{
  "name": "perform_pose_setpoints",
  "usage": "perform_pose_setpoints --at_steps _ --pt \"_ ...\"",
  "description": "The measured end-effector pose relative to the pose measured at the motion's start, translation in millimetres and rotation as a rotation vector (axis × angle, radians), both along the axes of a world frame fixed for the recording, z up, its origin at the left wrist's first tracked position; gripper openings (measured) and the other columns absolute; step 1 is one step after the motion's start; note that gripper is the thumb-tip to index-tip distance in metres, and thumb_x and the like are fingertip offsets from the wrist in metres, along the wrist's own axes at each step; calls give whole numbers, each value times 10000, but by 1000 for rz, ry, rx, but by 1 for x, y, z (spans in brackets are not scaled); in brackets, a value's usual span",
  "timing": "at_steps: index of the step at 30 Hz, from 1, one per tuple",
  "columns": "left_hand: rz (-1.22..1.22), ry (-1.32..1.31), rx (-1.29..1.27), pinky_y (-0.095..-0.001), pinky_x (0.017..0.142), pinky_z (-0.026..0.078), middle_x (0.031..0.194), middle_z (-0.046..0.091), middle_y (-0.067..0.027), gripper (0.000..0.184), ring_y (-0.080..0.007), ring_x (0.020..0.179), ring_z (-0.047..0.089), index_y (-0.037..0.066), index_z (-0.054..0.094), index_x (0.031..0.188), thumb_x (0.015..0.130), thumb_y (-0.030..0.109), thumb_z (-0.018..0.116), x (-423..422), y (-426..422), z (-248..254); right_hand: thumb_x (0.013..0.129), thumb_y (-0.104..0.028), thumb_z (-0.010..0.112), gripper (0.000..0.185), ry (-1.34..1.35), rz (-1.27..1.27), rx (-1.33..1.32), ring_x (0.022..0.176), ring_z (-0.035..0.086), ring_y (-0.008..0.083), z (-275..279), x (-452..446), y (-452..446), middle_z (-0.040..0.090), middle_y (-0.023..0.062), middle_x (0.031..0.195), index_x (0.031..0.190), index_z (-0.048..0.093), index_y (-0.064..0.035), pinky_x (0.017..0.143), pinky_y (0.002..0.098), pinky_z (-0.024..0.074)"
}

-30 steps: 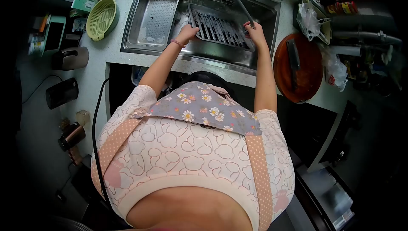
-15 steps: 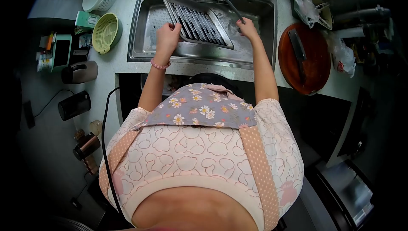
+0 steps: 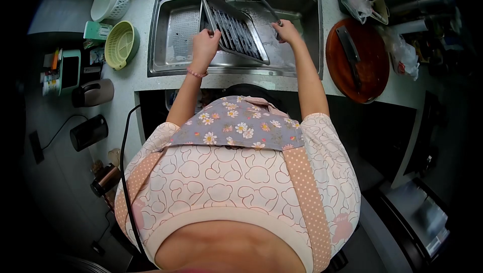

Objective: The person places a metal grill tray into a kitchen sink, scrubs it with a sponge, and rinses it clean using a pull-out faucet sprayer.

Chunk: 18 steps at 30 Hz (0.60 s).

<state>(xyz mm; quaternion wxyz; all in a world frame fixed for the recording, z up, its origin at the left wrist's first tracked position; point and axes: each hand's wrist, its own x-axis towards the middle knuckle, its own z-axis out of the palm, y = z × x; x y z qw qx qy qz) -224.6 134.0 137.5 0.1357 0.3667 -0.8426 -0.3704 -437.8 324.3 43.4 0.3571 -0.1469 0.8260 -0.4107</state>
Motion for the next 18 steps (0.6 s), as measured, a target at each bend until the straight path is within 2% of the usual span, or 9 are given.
perform_pose_setpoints --at_steps 3,4,7,8,11,14,15,17,18 --pt "-14 -9 89 -416 676 477 695 606 -250 385 -386 697 605 -82 601 744 771 298 547 -5 3 -30 804 -308 600 303 92 79 112 502 533 137 -1 4 -5 504 53 563 765 544 -13 413 282 465" --pt "-15 19 134 -414 680 477 707 610 -246 374 -385 707 606 -80 600 758 770 291 549 -8 2 -61 807 -314 592 325 407 186 82 460 529 162 -28 -3 -4 533 77 575 737 538 0 407 304 450" --pt "-45 44 314 -407 725 473 810 623 -238 339 -377 785 606 -55 584 889 769 260 554 -13 -2 -143 805 -312 592 330 285 143 84 452 533 168 -33 2 -11 538 78 579 733 532 5 423 316 441" --pt "-47 39 366 -406 737 471 834 624 -235 339 -374 807 605 -47 578 919 770 257 551 -15 0 -173 809 -299 587 318 158 83 79 460 535 165 -27 7 -14 540 77 579 732 533 5 439 309 442" --pt "-44 -77 396 -404 764 466 883 629 -220 322 -374 867 595 -2 570 1005 770 210 509 -18 5 -181 816 -287 580 302 121 47 54 453 532 165 -21 21 -18 545 81 588 750 544 5 435 311 444" --pt "-144 -150 537 -405 729 461 881 625 -228 349 -385 846 593 1 572 1033 737 144 457 -21 -21 -258 832 -285 571 285 15 5 -20 467 531 148 -22 41 -23 546 65 620 813 569 -1 405 288 449" --pt "-55 -12 721 -399 682 459 821 614 -243 348 -363 801 598 -32 566 1011 718 118 454 -20 -29 -320 834 -285 571 281 -40 -5 -38 471 531 143 -23 47 -26 547 54 629 826 573 -4 404 278 454" --pt "135 -5 962 -370 712 447 964 597 -156 300 -248 778 566 -87 549 1007 770 91 504 -12 -34 -329 852 -265 551 251 -198 -27 -183 490 561 144 -31 63 -32 578 65 666 896 591 -20 425 266 491" --pt "102 -155 945 -375 688 440 931 595 -158 299 -251 761 557 -78 550 996 777 116 490 -9 -39 -336 857 -261 544 253 -298 -32 -241 513 581 154 -32 71 -36 597 81 700 928 586 -21 446 267 506"
